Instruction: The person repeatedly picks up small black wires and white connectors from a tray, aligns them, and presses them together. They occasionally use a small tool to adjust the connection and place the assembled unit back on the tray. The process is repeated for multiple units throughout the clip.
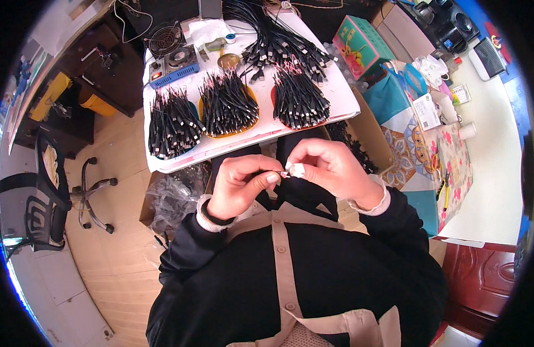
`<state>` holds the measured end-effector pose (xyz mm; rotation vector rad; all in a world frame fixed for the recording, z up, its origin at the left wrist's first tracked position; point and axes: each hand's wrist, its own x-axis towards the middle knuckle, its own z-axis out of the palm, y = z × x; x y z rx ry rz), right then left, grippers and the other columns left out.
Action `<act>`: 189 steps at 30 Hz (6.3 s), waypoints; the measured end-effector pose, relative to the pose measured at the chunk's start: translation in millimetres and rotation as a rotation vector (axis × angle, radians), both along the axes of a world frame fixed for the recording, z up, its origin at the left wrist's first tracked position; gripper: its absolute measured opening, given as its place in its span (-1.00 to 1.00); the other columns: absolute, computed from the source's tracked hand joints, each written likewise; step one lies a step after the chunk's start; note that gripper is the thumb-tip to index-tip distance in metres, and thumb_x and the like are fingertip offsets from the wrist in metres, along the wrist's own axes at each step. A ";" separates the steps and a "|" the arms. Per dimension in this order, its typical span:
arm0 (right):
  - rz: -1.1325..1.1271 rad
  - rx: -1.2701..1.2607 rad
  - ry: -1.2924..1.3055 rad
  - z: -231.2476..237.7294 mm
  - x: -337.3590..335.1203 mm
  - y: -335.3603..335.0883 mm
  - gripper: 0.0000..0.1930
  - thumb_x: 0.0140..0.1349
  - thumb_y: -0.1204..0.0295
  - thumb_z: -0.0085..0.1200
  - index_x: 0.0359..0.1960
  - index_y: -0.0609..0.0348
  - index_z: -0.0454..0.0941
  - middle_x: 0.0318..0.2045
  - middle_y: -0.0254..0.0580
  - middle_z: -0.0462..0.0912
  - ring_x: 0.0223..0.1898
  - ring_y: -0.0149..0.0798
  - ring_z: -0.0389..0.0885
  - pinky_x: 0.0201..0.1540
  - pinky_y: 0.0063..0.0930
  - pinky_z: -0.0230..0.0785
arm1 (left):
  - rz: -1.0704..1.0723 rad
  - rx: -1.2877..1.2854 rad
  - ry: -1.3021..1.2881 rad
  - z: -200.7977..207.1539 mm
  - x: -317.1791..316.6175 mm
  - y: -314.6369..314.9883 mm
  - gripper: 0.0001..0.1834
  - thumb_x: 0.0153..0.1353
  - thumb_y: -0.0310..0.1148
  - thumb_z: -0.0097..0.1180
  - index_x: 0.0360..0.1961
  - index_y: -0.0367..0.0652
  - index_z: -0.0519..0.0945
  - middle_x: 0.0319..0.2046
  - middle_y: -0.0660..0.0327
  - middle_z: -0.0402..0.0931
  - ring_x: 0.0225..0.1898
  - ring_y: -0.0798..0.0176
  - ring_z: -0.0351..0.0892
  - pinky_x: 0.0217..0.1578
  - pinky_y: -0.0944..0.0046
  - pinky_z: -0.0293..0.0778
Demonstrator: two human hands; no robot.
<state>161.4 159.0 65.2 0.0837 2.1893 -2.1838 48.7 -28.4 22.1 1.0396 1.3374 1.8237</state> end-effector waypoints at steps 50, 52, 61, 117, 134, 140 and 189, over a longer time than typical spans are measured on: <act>-0.092 0.499 0.719 9.2 1.6 -18.5 -0.85 0.10 0.59 0.23 -0.30 0.25 0.54 -0.37 -0.21 0.54 -0.35 -0.29 0.52 -0.30 -0.48 0.39 | -0.062 0.024 -0.229 23.6 16.8 -17.9 -0.83 0.27 -0.55 0.12 -0.15 -0.36 0.64 -0.37 0.23 0.60 -0.44 0.51 0.46 -0.39 0.49 0.42; -0.121 0.455 0.673 6.2 0.0 -21.2 -0.88 0.12 0.60 0.20 -0.31 0.26 0.53 -0.37 -0.20 0.55 -0.36 -0.30 0.52 -0.31 -0.49 0.39 | -0.064 0.016 -0.232 21.9 14.9 -16.0 -0.84 0.27 -0.54 0.13 -0.15 -0.36 0.64 -0.37 0.24 0.60 -0.44 0.51 0.46 -0.39 0.49 0.42; -0.269 0.329 0.605 -22.7 -19.2 13.6 -0.82 0.27 0.44 0.09 -0.19 0.31 0.53 -0.28 -0.18 0.55 -0.47 -0.45 0.48 -0.33 -0.57 0.36 | 0.267 -0.152 -0.050 78.3 -18.1 -2.8 -0.84 0.29 -0.58 0.06 -0.13 -0.37 0.57 -0.36 0.21 0.62 -0.36 0.47 0.56 -0.29 0.51 0.43; 0.299 0.538 0.118 -172.7 -36.0 11.4 -0.87 0.21 0.39 -0.02 -0.36 0.18 0.48 -0.40 -0.13 0.58 -0.27 -0.03 0.58 -0.21 -0.19 0.42 | 0.650 -0.786 0.989 25.8 -286.3 58.9 -0.81 0.06 -0.40 0.26 -0.32 -0.28 0.68 -0.53 0.08 0.63 -0.49 0.25 0.64 -0.37 0.33 0.50; 0.377 0.597 0.104 -183.3 -43.1 7.0 -0.85 0.23 0.37 -0.05 -0.36 0.18 0.47 -0.40 -0.12 0.59 -0.27 -0.04 0.58 -0.19 -0.20 0.44 | 0.652 -0.942 1.298 -35.6 -353.5 41.9 -0.90 -0.01 -0.46 0.24 -0.48 -0.28 0.62 -0.48 -0.04 0.57 -0.34 -0.10 0.57 -0.26 0.05 0.49; 0.396 0.598 0.081 -182.4 -45.0 6.8 -0.86 0.23 0.38 -0.06 -0.35 0.18 0.46 -0.38 -0.10 0.59 -0.25 -0.04 0.58 -0.16 -0.19 0.44 | 0.594 -1.004 1.409 -35.5 -355.0 46.5 -0.91 0.01 -0.46 0.22 -0.46 -0.25 0.62 -0.42 -0.03 0.54 -0.31 -0.11 0.57 -0.23 0.01 0.50; -0.776 0.229 0.171 -96.9 85.4 258.6 -0.76 0.49 0.30 -0.27 -0.21 0.20 0.37 -0.45 -0.34 0.50 -0.42 -0.48 0.45 -0.31 -0.56 0.35 | 0.336 -0.399 0.049 9.5 -31.9 36.6 -0.83 0.27 -0.57 0.01 -0.15 -0.35 0.57 -0.23 0.18 0.60 -0.22 0.37 0.53 -0.15 0.40 0.42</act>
